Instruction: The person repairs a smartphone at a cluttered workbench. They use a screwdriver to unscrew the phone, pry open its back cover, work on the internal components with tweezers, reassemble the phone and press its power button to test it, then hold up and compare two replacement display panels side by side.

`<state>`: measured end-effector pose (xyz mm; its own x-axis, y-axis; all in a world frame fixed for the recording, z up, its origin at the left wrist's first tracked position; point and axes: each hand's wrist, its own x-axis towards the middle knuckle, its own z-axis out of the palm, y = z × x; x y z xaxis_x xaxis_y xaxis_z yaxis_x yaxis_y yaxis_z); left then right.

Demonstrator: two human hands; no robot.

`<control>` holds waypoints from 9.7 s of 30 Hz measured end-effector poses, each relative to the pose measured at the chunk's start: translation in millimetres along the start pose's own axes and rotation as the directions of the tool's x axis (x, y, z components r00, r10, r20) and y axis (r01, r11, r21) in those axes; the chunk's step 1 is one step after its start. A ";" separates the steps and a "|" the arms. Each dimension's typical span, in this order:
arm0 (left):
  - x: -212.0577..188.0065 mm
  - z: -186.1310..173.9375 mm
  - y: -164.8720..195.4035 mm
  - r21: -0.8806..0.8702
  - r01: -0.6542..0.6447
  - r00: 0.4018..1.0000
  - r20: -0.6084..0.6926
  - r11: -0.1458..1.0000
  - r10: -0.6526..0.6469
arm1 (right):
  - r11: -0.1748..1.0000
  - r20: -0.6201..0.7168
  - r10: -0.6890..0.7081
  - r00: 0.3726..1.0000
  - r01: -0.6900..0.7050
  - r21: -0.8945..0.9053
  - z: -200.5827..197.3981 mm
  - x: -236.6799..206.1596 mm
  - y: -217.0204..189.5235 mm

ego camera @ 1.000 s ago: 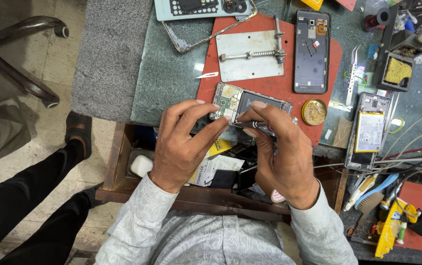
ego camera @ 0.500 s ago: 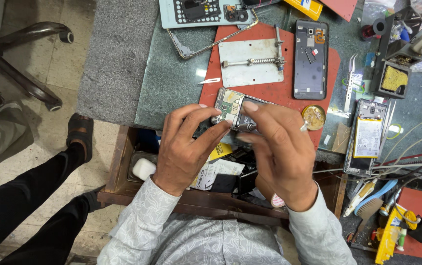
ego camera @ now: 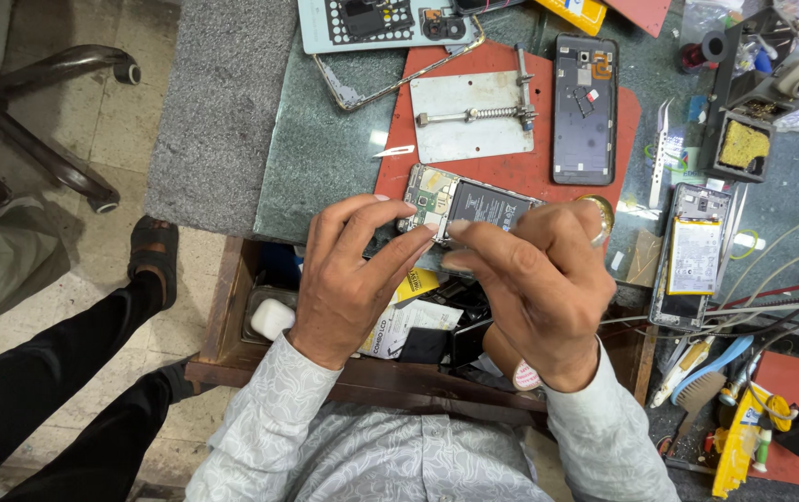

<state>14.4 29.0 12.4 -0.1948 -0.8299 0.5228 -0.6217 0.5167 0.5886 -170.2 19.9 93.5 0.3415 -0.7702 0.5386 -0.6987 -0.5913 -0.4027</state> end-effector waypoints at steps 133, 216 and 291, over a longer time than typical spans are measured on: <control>79.1 10.0 21.3 -0.160 -0.169 0.894 0.390 0.973 0.219 | 0.924 -0.129 0.176 0.976 -0.209 -0.322 -59.5 -16.5 117.4; 14.1 0.3 0.4 -0.284 -0.041 0.981 0.172 0.958 0.092 | 0.966 0.158 0.216 0.963 -0.234 0.109 -35.9 -70.8 48.5; 4.8 12.7 -6.6 -0.266 -0.060 0.992 0.093 0.962 0.087 | 0.903 0.342 0.143 0.929 -0.264 0.339 -41.3 -31.1 59.4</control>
<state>7.9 18.9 3.2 -0.3183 -0.7977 0.5123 -0.3847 0.6025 0.6993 -248.3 18.6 83.4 0.4319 -0.8818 0.1896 -0.5082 -0.4115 -0.7566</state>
